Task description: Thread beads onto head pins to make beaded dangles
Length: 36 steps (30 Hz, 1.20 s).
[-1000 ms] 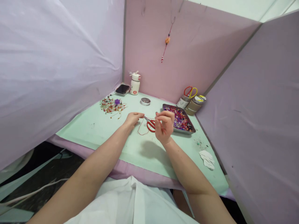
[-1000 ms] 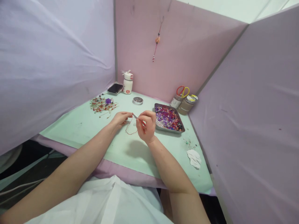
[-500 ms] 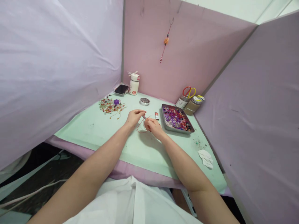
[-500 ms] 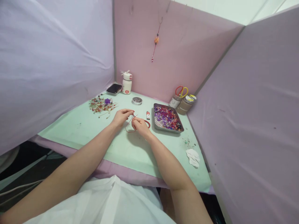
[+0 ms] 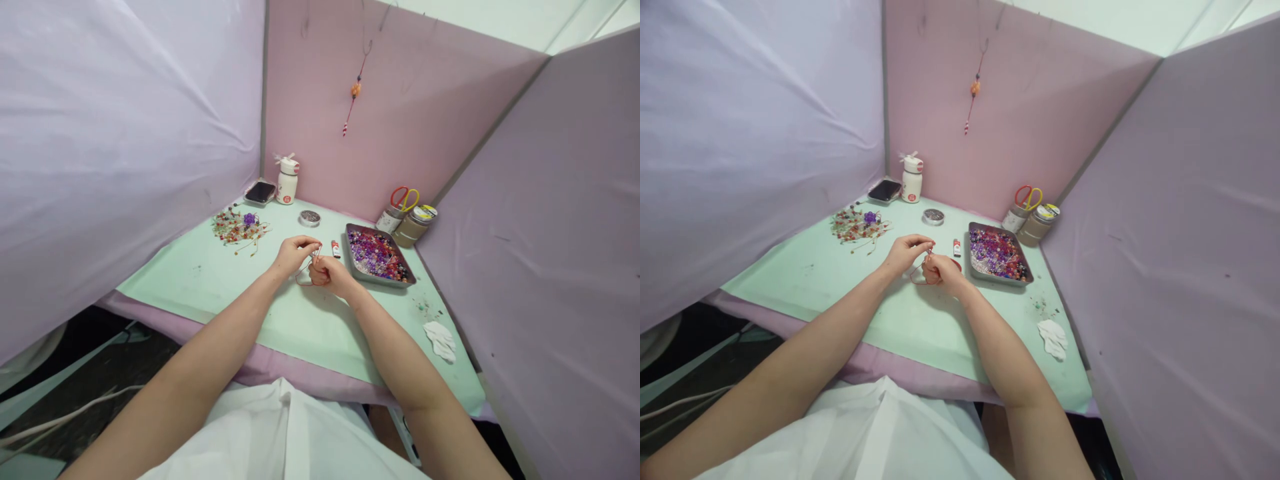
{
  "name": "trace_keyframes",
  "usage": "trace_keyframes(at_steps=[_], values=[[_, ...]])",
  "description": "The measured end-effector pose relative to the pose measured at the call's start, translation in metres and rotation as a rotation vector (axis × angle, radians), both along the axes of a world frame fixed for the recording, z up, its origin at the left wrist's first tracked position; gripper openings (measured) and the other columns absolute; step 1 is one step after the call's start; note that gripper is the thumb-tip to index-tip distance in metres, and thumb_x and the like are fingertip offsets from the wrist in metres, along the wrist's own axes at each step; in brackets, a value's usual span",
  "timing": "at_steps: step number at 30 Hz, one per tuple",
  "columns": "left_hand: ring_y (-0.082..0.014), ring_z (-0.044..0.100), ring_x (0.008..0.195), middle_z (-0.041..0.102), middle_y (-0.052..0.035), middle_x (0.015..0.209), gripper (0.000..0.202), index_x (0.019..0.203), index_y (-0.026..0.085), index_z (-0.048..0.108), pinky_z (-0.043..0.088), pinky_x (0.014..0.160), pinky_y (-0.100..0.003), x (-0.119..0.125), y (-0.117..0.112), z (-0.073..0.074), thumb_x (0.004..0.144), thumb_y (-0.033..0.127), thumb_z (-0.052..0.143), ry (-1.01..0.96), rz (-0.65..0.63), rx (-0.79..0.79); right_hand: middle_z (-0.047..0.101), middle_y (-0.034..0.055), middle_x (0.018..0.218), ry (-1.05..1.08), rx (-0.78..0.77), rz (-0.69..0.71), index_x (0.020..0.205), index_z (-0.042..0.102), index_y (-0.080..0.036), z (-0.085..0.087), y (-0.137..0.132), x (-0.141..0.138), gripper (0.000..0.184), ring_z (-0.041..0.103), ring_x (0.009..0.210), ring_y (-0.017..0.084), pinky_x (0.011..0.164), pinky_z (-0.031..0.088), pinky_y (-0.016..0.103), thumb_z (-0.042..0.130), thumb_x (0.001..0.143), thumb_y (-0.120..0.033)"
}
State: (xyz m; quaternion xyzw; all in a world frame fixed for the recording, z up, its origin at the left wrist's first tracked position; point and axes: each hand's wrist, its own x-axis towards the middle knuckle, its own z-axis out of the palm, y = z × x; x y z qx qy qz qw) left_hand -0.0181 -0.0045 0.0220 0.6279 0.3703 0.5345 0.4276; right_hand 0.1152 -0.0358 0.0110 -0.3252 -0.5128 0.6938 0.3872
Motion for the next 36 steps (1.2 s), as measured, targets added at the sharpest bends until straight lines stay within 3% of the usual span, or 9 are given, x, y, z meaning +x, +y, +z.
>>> trace_keyframes(at_steps=[16,27,36], values=[[-0.0172,0.061,0.08,0.072,-0.0064,0.083,0.02,0.078,0.015,0.073,0.046,0.08,-0.031,0.0,-0.0027,0.0023,0.069,0.031,0.065,0.013,0.001,0.038,0.025,-0.0073,0.043,0.092,-0.116,0.052,0.053,0.026,-0.021,-0.0003,0.0035,0.0054,0.025,0.018,0.039,0.006,0.041,0.014,0.023,0.047,0.065,-0.014],[-0.0181,0.061,0.08,0.072,-0.0064,0.082,0.021,0.078,0.015,0.073,0.045,0.082,-0.032,0.0002,-0.0015,0.0019,0.069,0.033,0.065,0.025,0.023,0.059,0.032,-0.0074,0.048,0.138,-0.043,-0.141,0.058,0.035,-0.02,0.0043,0.0062,0.0046,0.026,0.023,0.043,0.006,0.042,0.017,0.021,0.056,0.073,-0.025],[-0.0171,0.062,0.078,0.071,-0.0058,0.082,0.022,0.081,0.015,0.073,0.047,0.078,-0.03,-0.0003,-0.0009,-0.0023,0.072,0.033,0.063,0.078,0.004,0.097,0.036,-0.0075,0.048,0.072,0.047,-0.293,0.06,0.04,-0.02,0.0043,0.0073,0.0043,0.035,0.024,0.041,0.005,0.041,0.014,0.022,0.068,0.068,-0.04]])
